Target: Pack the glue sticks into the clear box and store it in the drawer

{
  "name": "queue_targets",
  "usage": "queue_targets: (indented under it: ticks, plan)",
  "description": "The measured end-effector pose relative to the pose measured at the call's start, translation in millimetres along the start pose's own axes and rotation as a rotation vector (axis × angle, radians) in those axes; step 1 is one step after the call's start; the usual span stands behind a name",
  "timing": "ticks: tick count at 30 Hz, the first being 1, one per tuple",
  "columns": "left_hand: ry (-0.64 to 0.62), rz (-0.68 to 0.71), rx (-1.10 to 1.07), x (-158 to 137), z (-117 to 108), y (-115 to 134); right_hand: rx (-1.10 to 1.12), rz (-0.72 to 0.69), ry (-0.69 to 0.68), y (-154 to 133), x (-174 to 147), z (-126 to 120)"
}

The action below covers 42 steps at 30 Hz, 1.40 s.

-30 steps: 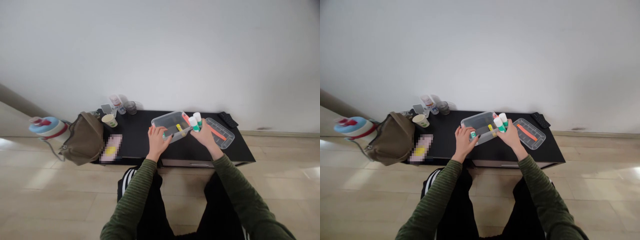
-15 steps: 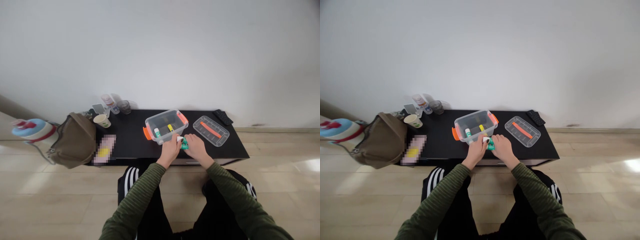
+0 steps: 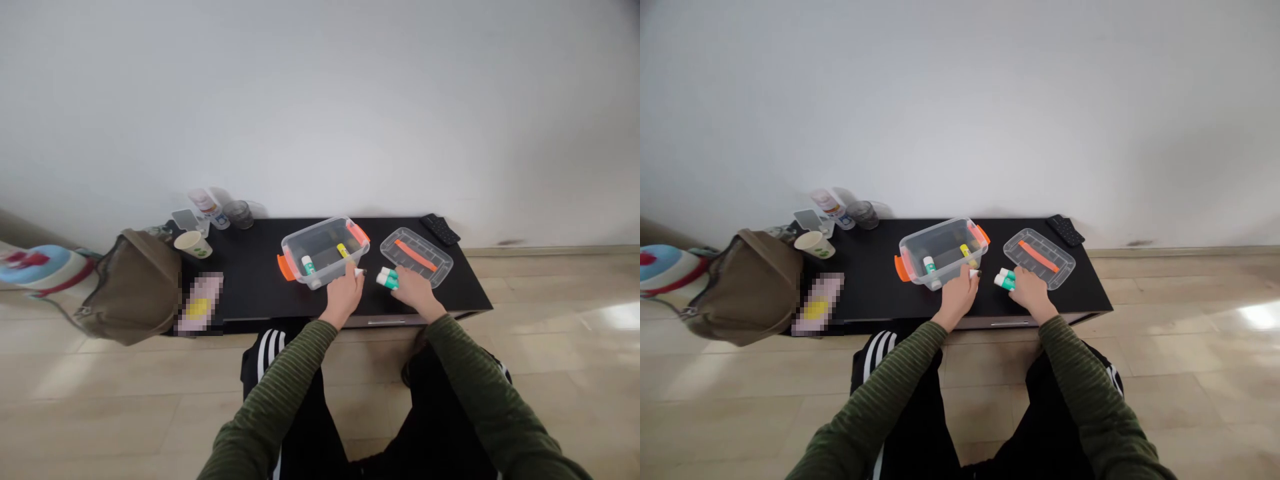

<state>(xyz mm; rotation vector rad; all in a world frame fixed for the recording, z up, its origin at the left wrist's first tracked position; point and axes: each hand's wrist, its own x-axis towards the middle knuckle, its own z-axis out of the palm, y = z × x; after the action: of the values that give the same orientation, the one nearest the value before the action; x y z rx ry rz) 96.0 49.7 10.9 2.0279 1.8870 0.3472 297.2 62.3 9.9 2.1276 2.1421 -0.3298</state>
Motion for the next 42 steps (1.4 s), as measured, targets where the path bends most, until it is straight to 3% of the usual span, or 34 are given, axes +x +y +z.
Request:
queue_targets:
  ticks: [5, 10, 14, 26, 34, 42]
  plan:
    - [-0.09, 0.165, 0.236, 14.7, 33.2, 2.1, 0.094, 0.216, -0.066, 8.9, 17.8, 9.9]
    - [-0.126, 0.197, 0.267, 28.0, 64.7, 13.2, 0.11, 0.275, 0.003, -2.5, 27.7, 19.7]
    - [-0.117, 0.177, 0.196, 33.1, 72.8, 21.8, 0.09, 0.233, 0.052, -2.5, 27.8, 18.8]
    - [-0.034, 0.287, -0.295, 36.6, 70.2, 3.4, 0.092, 0.073, 0.137, -7.5, 5.2, 9.4]
    - [0.009, 0.342, -0.262, 29.4, 61.4, -5.0, 0.004, 0.079, 0.23, -10.8, 14.6, 22.3]
    - [0.14, 0.569, -0.111, 12.2, 29.8, -13.3, -0.003, 0.103, 0.273, -13.6, 28.8, 28.1]
